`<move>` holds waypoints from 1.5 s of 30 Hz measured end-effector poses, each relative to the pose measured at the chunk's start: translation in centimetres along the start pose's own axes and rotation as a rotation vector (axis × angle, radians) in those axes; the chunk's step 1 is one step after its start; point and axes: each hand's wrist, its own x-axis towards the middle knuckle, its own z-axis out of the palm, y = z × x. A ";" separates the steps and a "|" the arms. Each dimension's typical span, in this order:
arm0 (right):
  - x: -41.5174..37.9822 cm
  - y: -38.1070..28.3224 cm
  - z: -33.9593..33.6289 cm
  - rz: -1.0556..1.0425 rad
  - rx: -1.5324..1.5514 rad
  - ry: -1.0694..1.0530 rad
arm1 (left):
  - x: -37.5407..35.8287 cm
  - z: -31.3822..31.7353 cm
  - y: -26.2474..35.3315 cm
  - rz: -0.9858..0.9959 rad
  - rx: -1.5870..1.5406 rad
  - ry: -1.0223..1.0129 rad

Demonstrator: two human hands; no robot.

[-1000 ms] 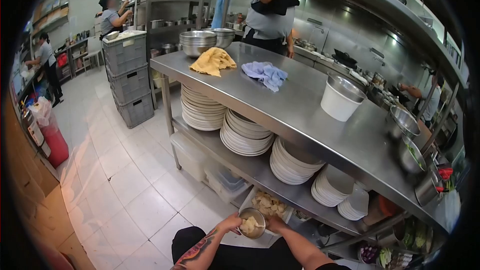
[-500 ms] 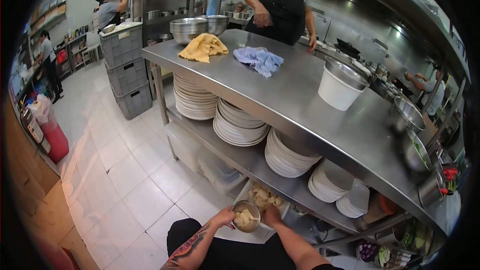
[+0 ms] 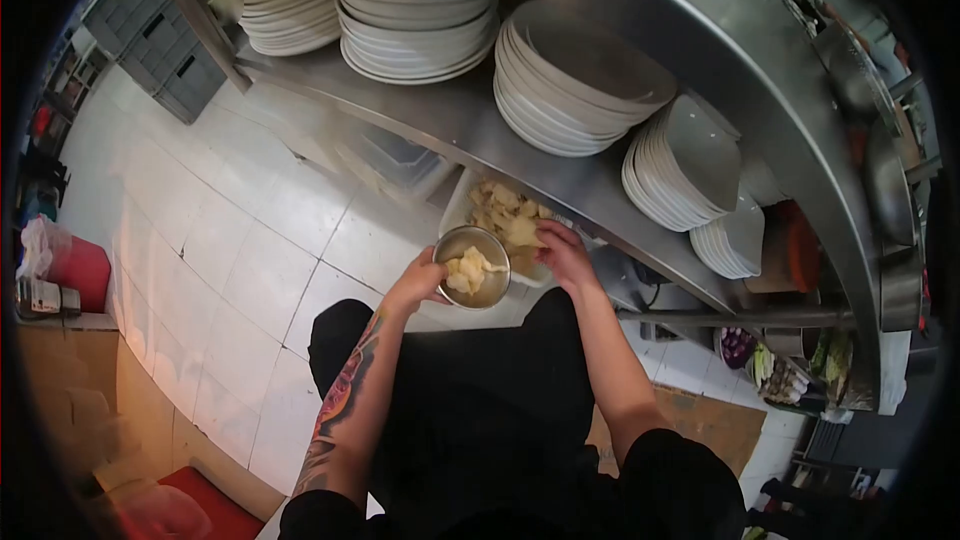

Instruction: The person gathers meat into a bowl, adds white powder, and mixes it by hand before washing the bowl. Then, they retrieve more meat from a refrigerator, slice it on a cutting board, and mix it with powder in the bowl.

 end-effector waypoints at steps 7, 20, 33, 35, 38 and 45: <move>10.6 3.2 -3.5 -0.209 -1.590 0.293 | -0.2 1.0 0.6 -0.019 0.027 -0.037; 6.1 -0.8 -1.3 -0.122 -1.286 0.208 | -0.2 1.0 0.8 -0.001 -0.047 -0.006; 16.6 7.4 -1.7 -0.466 -1.403 0.217 | -1.6 -0.2 -0.9 0.017 -0.075 0.085; 13.3 3.8 -1.3 0.015 -0.804 0.065 | -1.6 -0.6 -1.0 -0.006 -0.117 0.045; 7.7 1.0 1.1 0.038 -0.591 -0.083 | -1.3 0.0 -0.7 -0.028 -0.164 0.081; 9.9 2.3 1.4 -0.433 -1.155 0.040 | -0.8 -0.1 -0.4 -0.073 -0.125 -0.079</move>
